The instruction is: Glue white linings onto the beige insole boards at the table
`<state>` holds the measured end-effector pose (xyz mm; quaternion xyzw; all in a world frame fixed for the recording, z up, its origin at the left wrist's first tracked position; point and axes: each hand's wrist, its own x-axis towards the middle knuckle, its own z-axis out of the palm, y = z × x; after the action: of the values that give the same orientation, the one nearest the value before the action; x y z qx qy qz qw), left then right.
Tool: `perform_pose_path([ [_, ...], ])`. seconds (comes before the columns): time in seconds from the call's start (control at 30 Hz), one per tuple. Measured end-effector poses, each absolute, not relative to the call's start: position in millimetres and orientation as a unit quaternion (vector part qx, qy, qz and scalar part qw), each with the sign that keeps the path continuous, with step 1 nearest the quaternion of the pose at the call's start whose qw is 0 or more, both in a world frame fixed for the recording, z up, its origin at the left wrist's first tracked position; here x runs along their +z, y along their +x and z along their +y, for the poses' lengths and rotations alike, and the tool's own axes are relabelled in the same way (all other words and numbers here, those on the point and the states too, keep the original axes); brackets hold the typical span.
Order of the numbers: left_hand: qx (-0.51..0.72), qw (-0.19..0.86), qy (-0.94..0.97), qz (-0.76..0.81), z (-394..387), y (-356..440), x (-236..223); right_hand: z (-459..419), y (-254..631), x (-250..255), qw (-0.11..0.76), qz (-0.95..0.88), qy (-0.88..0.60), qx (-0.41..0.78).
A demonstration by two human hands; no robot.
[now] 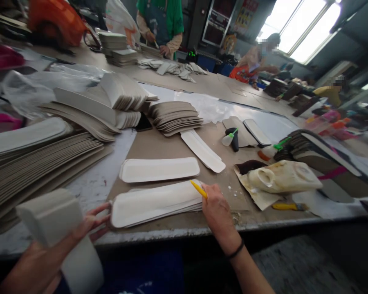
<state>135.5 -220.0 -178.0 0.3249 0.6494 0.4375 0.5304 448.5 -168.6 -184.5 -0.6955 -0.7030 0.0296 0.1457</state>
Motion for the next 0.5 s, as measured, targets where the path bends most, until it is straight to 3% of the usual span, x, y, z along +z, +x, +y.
perform_pose_path([
  [0.13, 0.460, 0.568, 0.170, 0.661, -203, 137, -158, -166, 452, -189, 0.157, -0.710, -0.685, 0.035],
  [0.3, 0.438, 0.584, 0.215, 0.649, -196, 141, -164, -164, 448, -185, 0.161, -0.692, -0.699, 0.076],
  [0.5, 0.367, 0.577, 0.275, 0.676, -198, 133, -175, -167, 439, -170, 0.232, -0.645, -0.700, 0.203],
])
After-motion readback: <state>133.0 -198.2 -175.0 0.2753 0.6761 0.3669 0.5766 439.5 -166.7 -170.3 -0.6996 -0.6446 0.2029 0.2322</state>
